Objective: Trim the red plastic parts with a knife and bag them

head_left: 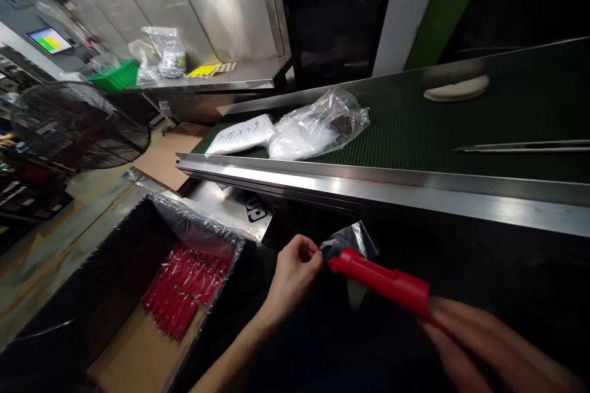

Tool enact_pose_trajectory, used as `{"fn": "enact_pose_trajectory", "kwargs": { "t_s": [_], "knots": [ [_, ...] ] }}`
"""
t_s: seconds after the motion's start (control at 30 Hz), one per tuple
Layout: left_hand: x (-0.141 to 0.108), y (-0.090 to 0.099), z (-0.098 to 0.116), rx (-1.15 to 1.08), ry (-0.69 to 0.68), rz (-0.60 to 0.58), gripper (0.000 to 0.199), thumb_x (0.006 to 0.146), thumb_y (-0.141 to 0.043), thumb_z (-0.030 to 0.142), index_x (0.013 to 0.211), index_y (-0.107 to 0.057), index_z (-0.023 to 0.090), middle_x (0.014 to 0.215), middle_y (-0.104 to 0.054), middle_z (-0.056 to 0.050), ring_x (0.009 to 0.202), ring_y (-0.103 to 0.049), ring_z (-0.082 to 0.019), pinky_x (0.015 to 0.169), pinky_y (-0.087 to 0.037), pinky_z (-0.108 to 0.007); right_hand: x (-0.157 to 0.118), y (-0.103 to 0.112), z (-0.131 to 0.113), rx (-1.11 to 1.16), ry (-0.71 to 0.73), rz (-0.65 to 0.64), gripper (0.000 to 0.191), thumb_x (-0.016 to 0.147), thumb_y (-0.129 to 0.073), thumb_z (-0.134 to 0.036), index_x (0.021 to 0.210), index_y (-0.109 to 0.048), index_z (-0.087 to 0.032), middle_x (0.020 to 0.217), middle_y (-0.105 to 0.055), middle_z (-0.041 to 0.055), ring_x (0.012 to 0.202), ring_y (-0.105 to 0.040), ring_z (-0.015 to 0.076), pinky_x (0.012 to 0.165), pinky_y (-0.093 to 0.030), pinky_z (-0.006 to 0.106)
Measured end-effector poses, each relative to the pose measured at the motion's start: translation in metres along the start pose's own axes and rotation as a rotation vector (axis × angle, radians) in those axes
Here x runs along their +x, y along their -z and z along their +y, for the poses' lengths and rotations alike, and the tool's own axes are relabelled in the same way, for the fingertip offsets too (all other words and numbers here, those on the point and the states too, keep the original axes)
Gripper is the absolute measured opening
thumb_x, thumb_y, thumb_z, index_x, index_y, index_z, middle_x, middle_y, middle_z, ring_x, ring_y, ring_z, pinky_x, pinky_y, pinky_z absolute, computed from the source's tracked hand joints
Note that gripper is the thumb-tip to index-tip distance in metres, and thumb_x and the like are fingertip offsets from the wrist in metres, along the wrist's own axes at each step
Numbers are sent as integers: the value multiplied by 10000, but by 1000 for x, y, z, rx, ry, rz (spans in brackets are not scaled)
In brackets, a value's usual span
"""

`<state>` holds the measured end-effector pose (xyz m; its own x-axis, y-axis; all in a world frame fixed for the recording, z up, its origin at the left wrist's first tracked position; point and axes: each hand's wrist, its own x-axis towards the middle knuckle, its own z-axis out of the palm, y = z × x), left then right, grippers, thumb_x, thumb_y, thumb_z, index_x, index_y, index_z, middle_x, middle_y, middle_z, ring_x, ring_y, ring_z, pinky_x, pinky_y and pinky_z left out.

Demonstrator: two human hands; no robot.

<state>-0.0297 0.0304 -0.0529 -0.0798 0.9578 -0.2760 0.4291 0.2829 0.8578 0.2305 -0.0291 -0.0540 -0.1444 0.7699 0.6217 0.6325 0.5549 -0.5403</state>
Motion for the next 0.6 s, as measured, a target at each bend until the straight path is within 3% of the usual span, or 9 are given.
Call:
{"fn": "enact_pose_trajectory", "kwargs": {
  "t_s": [0.1, 0.27, 0.47, 0.6],
  "knots": [
    [-4, -1, 6, -45, 28, -18, 143, 808, -575, 319, 789, -587, 178, 685, -556, 21, 617, -468, -109, 541, -362, -219, 14, -1, -27, -87, 232, -103, 293, 830, -659, -134, 1119, -687, -181, 1021, -712, 27, 912, -672, 147, 859, -524, 233],
    [-17, -7, 12, -28, 8, -13, 92, 800, -584, 272, 764, -589, 187, 673, -546, 32, 607, -455, -106, 542, -348, -226, 19, -5, -36, -102, 244, -96, 280, 835, -636, -50, 1100, -669, -136, 1009, -698, 57, 963, -632, 157, 907, -475, 282],
    [-18, -9, 10, -75, 2, -28, 134, 836, -575, 301, 775, -586, 183, 689, -569, 19, 616, -476, -111, 558, -365, -232, 23, -8, -38, -139, 314, -237, 261, 899, -519, -45, 1090, -683, -114, 1047, -700, 69, 968, -626, 149, 847, -467, 267],
    [-15, -7, 7, -153, -11, -79, 176, 885, -533, 342, 836, -576, 179, 738, -585, 3, 633, -511, -119, 584, -407, -240, 27, -10, -31, -167, 399, -327, 359, 884, -428, -6, 1106, -688, -117, 1120, -689, 66, 993, -613, 174, 851, -460, 294]
  ]
}}
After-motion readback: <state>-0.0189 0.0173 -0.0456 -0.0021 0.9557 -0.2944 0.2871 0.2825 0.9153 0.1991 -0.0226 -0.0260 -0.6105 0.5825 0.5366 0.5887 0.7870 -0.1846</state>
